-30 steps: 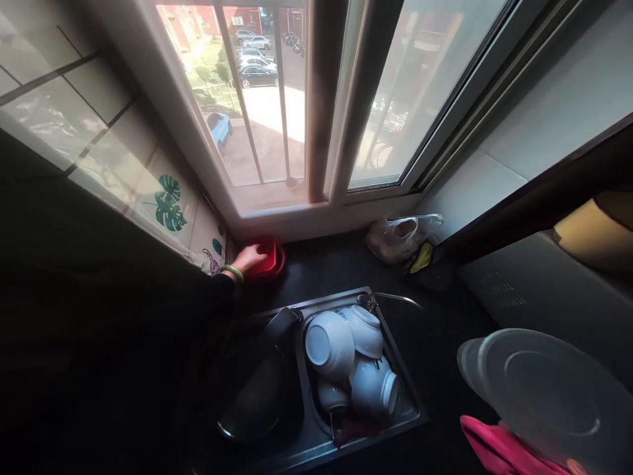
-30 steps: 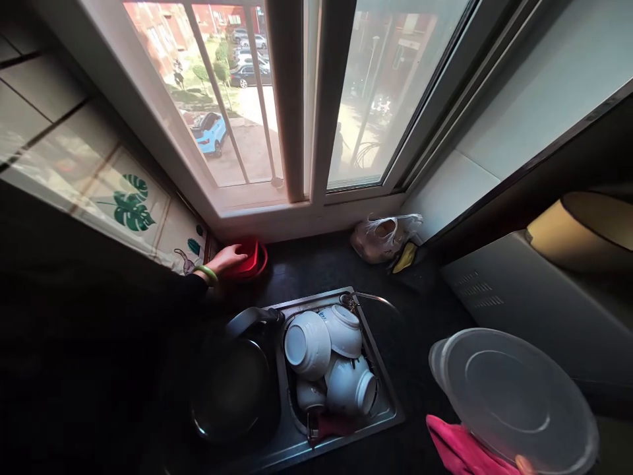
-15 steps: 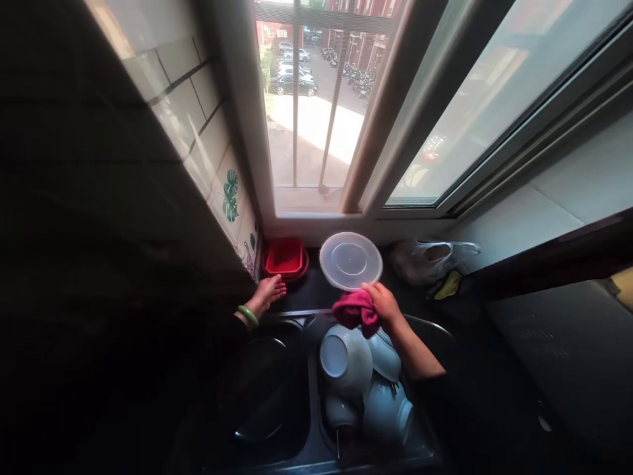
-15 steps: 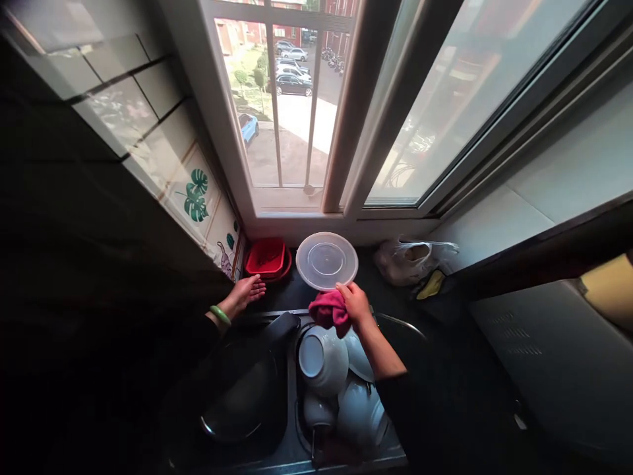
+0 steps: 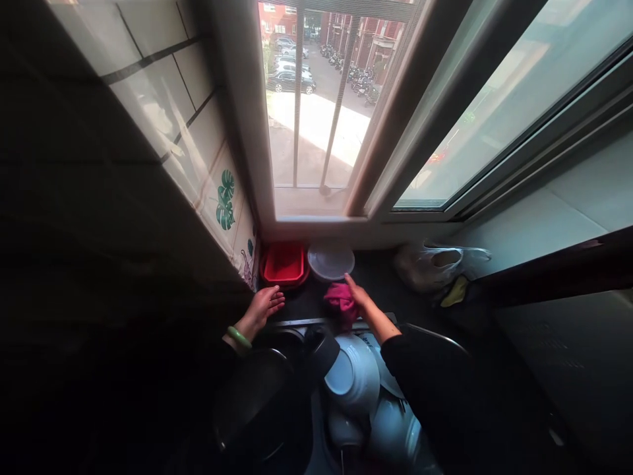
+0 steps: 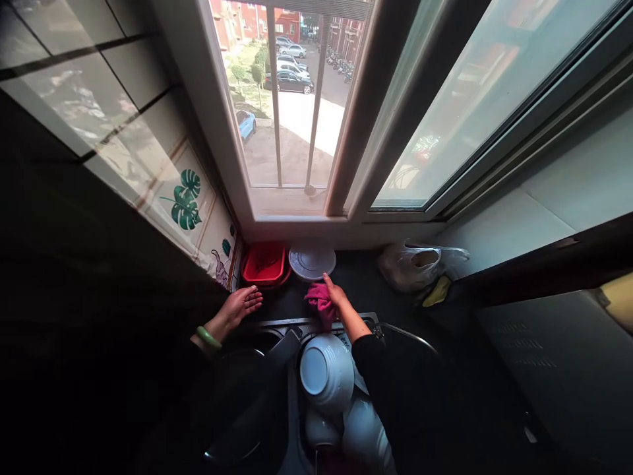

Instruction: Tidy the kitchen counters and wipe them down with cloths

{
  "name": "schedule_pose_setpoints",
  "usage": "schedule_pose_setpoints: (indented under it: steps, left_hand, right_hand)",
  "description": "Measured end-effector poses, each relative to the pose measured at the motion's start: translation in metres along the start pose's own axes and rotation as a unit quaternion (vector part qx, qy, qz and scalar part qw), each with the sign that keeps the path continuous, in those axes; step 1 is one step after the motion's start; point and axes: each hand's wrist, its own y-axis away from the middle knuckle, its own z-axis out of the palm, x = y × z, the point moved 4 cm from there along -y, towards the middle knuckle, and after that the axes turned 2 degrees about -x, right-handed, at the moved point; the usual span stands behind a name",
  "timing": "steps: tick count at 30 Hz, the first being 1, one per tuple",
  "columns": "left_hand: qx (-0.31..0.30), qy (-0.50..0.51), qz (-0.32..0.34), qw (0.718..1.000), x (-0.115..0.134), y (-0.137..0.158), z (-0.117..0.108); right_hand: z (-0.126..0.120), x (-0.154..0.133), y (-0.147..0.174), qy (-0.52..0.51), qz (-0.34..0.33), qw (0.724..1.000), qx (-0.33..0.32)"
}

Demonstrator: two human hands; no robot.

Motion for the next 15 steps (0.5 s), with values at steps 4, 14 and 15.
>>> schedule_pose_setpoints:
  steps: [4, 14, 15]
  left_hand:
    - [-0.089, -0.039, 0.013, 0.995, 0.009, 0.011, 0.008]
    - [-0.107, -0.077, -0.107, 0.985, -0.003, -0.038, 0.116]
    - [-0.103, -0.075, -0.103, 0.987, -0.007, -0.045, 0.123]
  right_hand:
    - [-0.032, 0.024, 0.036, -0.096, -0.026, 0.994, 0.046]
    - [-0.003, -0.113, 0.000, 0.288, -0.309, 0.876, 0.234]
    - [0.005, -0.119, -0.012, 0.322, -0.287, 0.870, 0.240]
